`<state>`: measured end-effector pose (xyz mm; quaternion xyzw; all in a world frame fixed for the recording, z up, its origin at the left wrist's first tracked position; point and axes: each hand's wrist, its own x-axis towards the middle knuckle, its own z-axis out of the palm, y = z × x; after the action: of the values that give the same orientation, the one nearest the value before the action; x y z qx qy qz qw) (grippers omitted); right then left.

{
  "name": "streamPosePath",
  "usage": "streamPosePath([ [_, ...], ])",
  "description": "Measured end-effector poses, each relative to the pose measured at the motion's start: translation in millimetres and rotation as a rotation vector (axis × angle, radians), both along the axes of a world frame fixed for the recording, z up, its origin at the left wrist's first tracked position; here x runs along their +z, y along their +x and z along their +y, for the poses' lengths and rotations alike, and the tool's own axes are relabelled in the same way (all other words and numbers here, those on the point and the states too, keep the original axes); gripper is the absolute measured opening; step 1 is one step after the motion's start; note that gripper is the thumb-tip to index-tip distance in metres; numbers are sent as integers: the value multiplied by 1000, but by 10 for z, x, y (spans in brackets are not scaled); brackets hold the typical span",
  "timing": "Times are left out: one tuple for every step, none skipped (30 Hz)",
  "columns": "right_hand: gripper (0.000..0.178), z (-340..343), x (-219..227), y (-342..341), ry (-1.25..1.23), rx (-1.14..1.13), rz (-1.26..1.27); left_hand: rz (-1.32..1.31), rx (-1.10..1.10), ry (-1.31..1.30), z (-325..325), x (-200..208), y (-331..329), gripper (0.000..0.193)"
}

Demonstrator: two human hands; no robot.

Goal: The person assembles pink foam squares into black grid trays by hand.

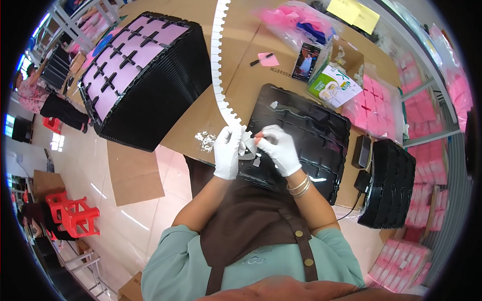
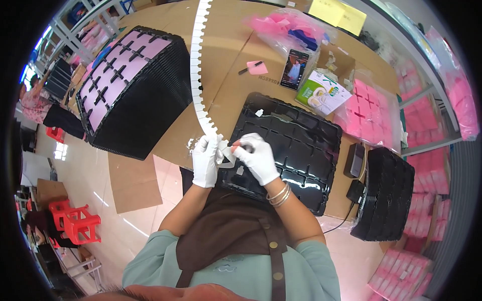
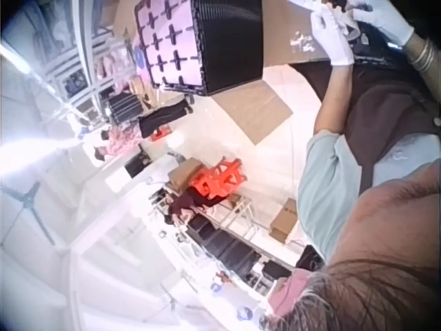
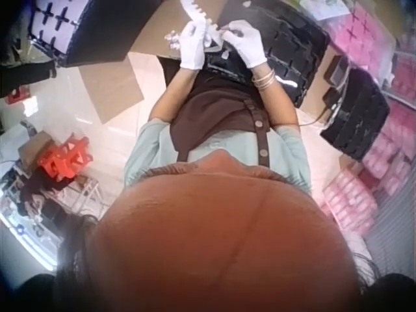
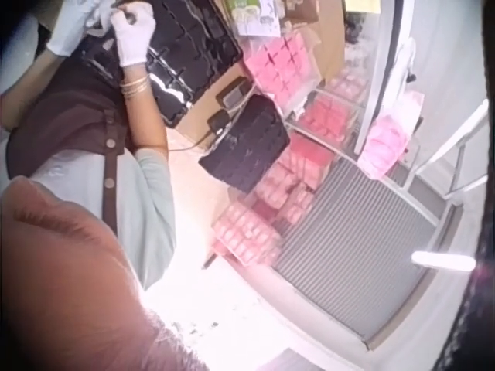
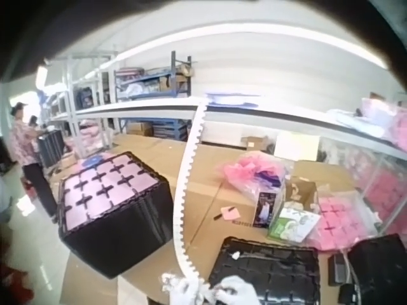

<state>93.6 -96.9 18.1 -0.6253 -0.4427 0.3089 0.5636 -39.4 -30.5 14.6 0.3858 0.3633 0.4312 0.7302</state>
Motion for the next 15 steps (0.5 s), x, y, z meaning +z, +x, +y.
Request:
streamPosePath([
  [13,12,-32,-3,0,41,5,-5,-12,2,-16,-2,32,18],
  [11,-4,-43,-32,3,13,95,-12,-1,-9,-38,-3,59,20],
  [9,-14,-74,-15,26,11,106,-19,11,-20,-58,-3,94,23],
  [8,-50,-71,15,24,18,100,-38,-18,-35,-51,-7,94,23],
  [8,-91,-51,44,21,24,94,-43,-32,-35,-24,20,109,23],
  [8,-131,-14,35,21,10,92,-60,-73,-90,11,58,107,23],
  [7,-174,54,21,48,-13,6,-75,-115,-147,45,78,118,23],
  [7,-218,112,19,75,-37,-81,-69,-145,-122,84,28,150,22],
  [7,-264,154,40,73,-47,-82,-69,-155,-124,86,37,198,22],
  [9,-322,191,81,200,-76,-166,-100,-114,-151,81,55,244,22],
  [12,-383,215,136,327,-103,-251,-129,-71,-178,71,64,276,22],
  [16,-471,234,267,293,-163,-196,-112,-69,-168,71,61,274,16],
  [14,-536,348,456,198,-250,-278,-99,-43,-147,83,35,263,15],
  [9,-594,320,758,133,-325,-348,-82,-46,-124,108,-1,238,15],
  [7,-667,229,1102,98,-381,-319,-65,-49,-102,119,-10,214,15],
])
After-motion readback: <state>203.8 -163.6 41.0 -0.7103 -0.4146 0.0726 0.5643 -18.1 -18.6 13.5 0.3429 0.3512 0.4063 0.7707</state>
